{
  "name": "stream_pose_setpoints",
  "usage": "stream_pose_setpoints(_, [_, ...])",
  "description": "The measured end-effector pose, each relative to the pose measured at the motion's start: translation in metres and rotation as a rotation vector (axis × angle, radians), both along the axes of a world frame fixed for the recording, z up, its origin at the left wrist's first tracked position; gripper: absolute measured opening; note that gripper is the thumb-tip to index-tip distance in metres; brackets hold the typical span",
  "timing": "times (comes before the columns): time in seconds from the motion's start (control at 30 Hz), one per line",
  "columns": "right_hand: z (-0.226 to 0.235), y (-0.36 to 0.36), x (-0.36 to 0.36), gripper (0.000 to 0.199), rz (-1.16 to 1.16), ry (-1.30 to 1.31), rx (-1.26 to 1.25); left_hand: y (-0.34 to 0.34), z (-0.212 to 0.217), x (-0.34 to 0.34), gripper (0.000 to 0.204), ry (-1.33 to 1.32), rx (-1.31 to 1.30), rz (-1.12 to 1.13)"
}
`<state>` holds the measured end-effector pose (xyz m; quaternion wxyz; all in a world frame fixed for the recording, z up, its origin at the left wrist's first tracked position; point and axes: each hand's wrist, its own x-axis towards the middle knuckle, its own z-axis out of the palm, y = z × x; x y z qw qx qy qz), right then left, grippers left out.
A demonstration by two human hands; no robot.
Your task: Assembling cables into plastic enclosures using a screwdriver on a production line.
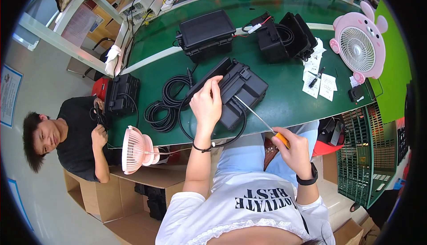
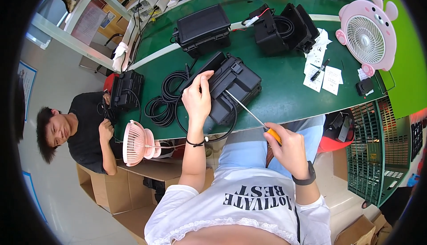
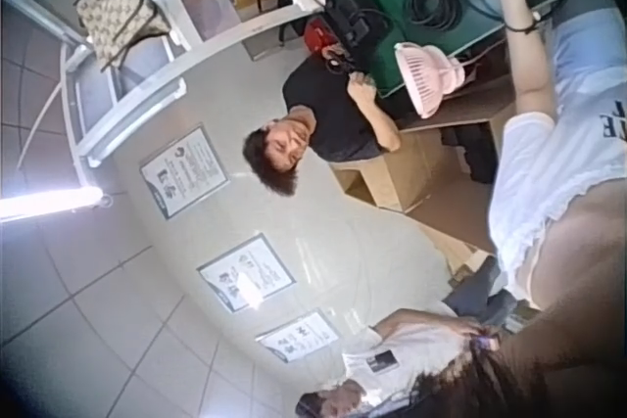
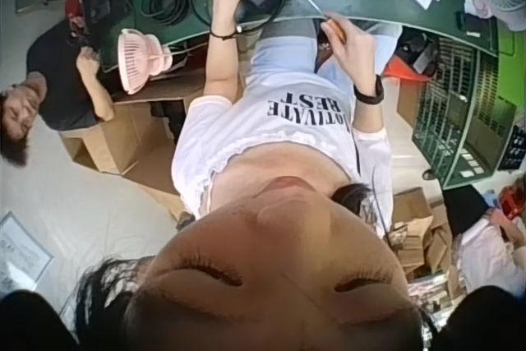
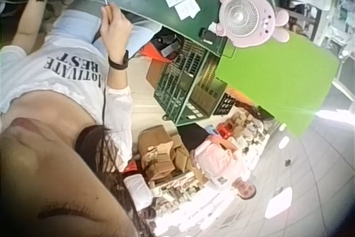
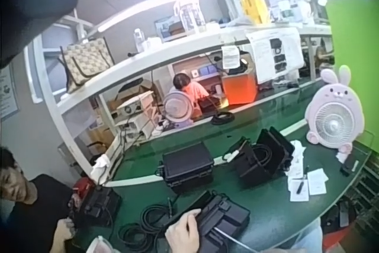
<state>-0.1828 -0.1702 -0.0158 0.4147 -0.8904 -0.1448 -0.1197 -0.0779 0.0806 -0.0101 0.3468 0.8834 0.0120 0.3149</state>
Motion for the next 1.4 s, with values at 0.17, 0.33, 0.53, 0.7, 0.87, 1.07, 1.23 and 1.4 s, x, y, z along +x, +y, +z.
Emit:
stream_pose_setpoints(0.17, [0.001,-0.014,0.019,0.028,0.233,0.804,0.502,0.0,-0.001,0.0,0.023,-0.016,-0.016,-0.003])
stream_pose_setpoints(0.33, [0.016,-0.009,0.005,0.027,0.1,0.514,0.274,-0.001,0.001,-0.001,0.024,0.007,-0.028,0.048])
stream_pose_setpoints(0.53, [0.023,0.004,-0.009,0.025,0.135,0.105,-0.02,-0.002,0.001,0.0,0.024,-0.003,-0.042,0.036])
stream_pose_setpoints(0.7, [0.026,0.015,-0.015,0.027,0.063,0.002,-0.219,-0.002,0.001,-0.001,0.023,-0.006,-0.035,0.031])
stream_pose_setpoints(0.87, [0.028,0.022,-0.021,0.028,0.028,-0.04,-0.351,-0.002,0.0,0.0,0.023,-0.015,-0.032,0.019])
stream_pose_setpoints(1.07, [0.021,0.026,-0.025,0.033,-0.012,-0.249,-0.511,-0.002,0.001,-0.001,0.022,-0.024,-0.028,0.006])
stream_pose_setpoints(1.23, [0.017,0.028,-0.024,0.036,0.057,-0.095,-0.376,-0.003,0.008,-0.007,0.017,0.16,-0.044,0.026])
stream_pose_setpoints(1.4, [0.021,0.015,-0.016,0.033,0.12,0.032,-0.226,-0.009,0.014,-0.005,0.023,0.077,0.133,0.032])
